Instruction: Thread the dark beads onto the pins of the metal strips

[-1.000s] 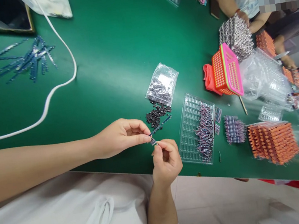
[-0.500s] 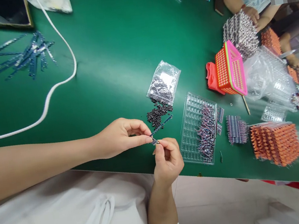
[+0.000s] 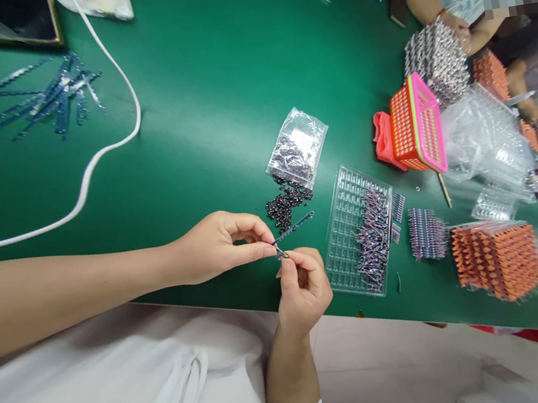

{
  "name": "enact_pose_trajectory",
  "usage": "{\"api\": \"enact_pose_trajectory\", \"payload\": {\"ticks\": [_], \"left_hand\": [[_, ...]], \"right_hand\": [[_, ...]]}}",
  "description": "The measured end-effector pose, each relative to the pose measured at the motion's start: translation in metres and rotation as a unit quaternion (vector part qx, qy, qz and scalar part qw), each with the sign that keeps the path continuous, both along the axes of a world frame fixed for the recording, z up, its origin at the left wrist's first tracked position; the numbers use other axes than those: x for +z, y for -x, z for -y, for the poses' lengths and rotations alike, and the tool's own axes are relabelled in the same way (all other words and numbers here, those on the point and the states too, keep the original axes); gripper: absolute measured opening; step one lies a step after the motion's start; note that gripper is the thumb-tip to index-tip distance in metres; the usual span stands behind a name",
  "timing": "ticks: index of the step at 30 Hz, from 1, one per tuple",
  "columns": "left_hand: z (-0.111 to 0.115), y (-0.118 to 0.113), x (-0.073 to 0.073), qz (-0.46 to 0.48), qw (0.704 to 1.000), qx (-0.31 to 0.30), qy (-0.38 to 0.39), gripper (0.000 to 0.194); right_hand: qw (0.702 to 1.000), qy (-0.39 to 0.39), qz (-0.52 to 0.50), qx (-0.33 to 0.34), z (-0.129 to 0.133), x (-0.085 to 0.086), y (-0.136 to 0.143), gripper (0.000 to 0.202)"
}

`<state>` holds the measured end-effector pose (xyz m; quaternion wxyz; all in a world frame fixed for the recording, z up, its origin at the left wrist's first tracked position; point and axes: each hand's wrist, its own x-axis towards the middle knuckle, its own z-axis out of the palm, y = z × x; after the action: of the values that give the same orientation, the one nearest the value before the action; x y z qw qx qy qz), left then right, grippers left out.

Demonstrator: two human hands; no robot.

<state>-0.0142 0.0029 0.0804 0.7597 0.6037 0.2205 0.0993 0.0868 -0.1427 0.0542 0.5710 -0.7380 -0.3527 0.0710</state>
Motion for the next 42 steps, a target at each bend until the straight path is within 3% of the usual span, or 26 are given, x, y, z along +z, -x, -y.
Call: {"api": "enact_pose_trajectory", "payload": {"ticks": [7,15,21,31,42], "left_hand": [[0.0,0.0,0.001,0.001,1.0,-0.001,0.008,0.013],[-0.003,0.0,0.003,-0.018,0.999,-0.016,-0.049,0.016],[-0.004,-0.001,0.0,-0.039,0.999,-0.029,-0.017,0.02],[-0.006,0.0,0.0,-0.046,0.998,-0.049,-0.001,0.02],[-0.007,0.0,0.007,-0.064,0.995,-0.063,-0.041,0.017]], "right_hand": [[0.998,-0.037,-0.046,0.006,-0.001,-0.001,0.0,0.004],[0.992,-0.034,-0.117,0.043,0.002,-0.002,-0.006,0.004],[0.98,-0.02,-0.183,0.076,0.004,-0.004,-0.013,0.01],[0.963,-0.054,-0.238,0.117,0.003,-0.004,-0.015,0.002],[0.969,-0.02,-0.216,0.12,0.004,-0.003,-0.015,0.008]]}}
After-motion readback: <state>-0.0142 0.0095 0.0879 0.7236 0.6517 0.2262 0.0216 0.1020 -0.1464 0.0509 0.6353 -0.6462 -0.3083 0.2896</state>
